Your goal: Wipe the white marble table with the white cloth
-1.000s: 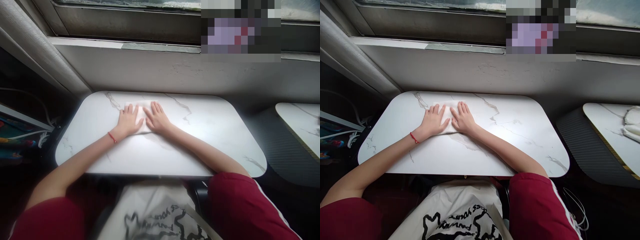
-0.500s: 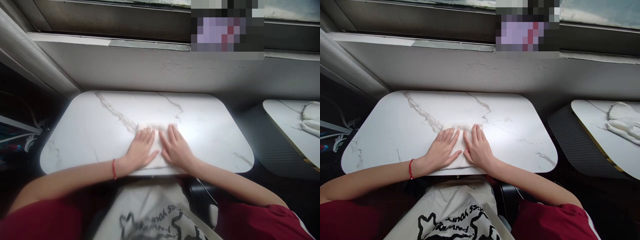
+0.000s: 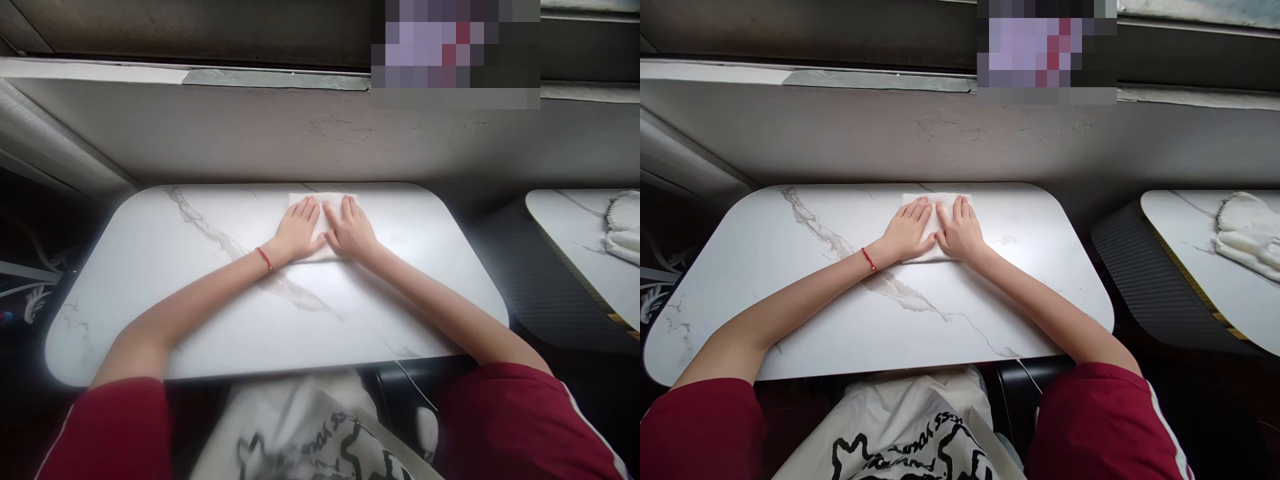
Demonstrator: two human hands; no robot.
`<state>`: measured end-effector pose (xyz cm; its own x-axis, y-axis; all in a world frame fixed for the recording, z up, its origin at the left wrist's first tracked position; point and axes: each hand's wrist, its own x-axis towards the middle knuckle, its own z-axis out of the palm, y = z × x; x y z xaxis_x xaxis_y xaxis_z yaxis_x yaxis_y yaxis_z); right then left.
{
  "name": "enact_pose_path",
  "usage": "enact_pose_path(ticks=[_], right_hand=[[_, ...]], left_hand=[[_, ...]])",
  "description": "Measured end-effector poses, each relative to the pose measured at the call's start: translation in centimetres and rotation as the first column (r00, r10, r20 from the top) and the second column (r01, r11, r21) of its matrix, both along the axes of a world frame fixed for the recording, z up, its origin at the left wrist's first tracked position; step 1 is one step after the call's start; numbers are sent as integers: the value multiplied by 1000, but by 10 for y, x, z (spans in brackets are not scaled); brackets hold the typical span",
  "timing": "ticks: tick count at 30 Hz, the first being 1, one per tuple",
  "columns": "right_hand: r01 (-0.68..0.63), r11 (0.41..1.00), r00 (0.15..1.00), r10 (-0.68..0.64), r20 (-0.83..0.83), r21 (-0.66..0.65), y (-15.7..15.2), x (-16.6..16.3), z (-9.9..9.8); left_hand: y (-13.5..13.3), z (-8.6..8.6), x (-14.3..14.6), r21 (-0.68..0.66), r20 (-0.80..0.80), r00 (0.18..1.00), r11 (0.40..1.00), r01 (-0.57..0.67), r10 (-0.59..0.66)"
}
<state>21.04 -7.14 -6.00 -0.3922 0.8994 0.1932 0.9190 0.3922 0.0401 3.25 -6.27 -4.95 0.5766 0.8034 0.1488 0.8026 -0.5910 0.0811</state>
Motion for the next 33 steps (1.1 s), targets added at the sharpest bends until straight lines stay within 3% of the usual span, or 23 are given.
enact_pose_path(ticks=[7, 14, 25, 29, 33], right_hand=[[63, 992, 977, -39, -210, 111, 58, -1, -18], [140, 983, 957, -103, -270, 121, 77, -10, -22], [118, 987, 978, -97, -185, 109, 66, -12, -14], [59, 993, 986, -42, -164, 103, 46, -7, -13], [4, 996, 991, 8, -131, 91, 2, 5, -12]], left_hand=[[53, 0, 10, 14, 77, 994, 997, -76, 75], [62, 2, 11, -7, 120, 982, 989, -148, 148], [52, 4, 10, 9, 58, 983, 985, -174, 174], [31, 5, 8, 18, 4, 990, 990, -143, 142], [-7, 6, 10, 21, -54, 997, 998, -63, 64]])
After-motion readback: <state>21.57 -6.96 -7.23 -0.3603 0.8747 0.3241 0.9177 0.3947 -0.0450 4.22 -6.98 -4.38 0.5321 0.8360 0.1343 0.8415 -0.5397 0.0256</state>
